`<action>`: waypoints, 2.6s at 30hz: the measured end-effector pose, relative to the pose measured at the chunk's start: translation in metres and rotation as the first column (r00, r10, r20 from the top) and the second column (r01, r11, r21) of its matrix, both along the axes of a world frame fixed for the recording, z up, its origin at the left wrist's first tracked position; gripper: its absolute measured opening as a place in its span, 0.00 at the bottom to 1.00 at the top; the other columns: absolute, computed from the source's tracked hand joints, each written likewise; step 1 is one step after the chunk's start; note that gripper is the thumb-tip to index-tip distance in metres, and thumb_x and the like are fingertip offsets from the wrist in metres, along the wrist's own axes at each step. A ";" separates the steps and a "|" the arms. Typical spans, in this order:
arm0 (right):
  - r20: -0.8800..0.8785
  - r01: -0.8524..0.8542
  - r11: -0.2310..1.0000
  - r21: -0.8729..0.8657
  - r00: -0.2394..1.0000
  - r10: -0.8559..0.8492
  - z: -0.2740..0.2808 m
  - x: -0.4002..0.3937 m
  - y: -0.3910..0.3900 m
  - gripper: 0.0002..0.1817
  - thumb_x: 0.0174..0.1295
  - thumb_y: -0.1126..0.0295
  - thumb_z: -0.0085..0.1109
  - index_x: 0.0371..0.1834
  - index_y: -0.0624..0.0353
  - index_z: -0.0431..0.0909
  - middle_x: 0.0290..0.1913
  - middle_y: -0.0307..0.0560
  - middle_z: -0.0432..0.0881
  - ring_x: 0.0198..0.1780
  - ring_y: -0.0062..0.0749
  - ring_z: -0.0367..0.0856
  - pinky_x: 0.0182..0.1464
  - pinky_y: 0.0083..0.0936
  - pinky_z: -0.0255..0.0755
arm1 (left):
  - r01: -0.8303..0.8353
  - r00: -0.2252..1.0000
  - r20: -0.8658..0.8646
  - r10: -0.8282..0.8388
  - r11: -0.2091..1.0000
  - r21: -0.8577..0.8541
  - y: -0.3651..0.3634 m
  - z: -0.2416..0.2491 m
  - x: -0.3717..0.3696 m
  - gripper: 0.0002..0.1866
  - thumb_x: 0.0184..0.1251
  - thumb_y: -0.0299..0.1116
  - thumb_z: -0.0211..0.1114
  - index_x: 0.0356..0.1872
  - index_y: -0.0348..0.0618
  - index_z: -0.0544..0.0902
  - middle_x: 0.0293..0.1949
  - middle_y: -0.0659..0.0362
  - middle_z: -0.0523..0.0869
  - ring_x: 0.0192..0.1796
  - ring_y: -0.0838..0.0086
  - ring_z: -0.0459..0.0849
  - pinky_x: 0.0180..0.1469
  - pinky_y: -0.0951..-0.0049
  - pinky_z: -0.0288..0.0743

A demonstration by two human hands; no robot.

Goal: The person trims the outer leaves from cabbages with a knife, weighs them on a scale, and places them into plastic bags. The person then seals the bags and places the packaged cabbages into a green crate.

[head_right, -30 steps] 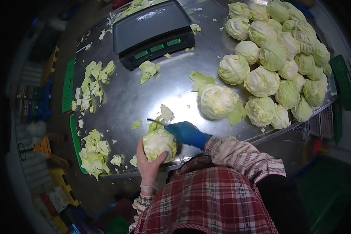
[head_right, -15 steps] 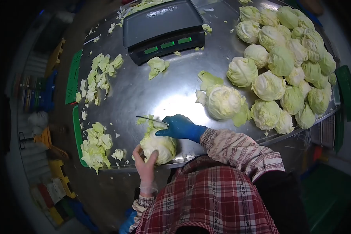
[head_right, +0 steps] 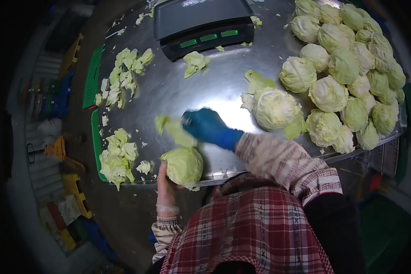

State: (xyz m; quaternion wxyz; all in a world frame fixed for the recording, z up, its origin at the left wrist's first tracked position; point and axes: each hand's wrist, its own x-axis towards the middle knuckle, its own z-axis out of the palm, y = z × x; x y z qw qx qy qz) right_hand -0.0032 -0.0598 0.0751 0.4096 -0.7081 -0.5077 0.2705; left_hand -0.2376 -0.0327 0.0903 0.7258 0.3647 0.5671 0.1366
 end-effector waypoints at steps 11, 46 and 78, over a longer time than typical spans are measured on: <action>0.284 -0.225 0.939 -0.259 0.912 0.297 -0.002 -0.045 -0.084 0.37 0.59 0.50 0.57 0.69 0.51 0.58 0.57 0.57 0.72 0.39 0.45 0.83 0.33 0.34 0.77 | -0.259 0.965 -0.010 0.261 0.951 -0.168 -0.024 -0.023 0.024 0.40 0.62 0.64 0.50 0.62 0.41 0.60 0.49 0.47 0.75 0.35 0.61 0.84 0.27 0.67 0.85; -0.322 0.193 0.961 -0.198 0.913 -0.250 -0.057 0.021 0.004 0.18 0.59 0.58 0.59 0.34 0.66 0.75 0.20 0.50 0.75 0.22 0.28 0.74 0.28 0.31 0.69 | -0.096 0.995 0.065 0.082 0.959 0.268 -0.001 -0.031 0.004 0.34 0.61 0.33 0.63 0.66 0.35 0.60 0.50 0.55 0.76 0.39 0.77 0.78 0.35 0.81 0.74; 0.007 -0.187 0.978 -0.091 0.982 0.189 -0.015 0.008 -0.091 0.22 0.62 0.56 0.57 0.57 0.53 0.75 0.45 0.53 0.81 0.38 0.43 0.83 0.41 0.32 0.76 | 0.383 0.923 -0.267 -0.276 0.613 0.691 -0.038 -0.014 0.044 0.63 0.33 0.42 0.81 0.69 0.30 0.47 0.66 0.40 0.54 0.69 0.50 0.55 0.69 0.58 0.53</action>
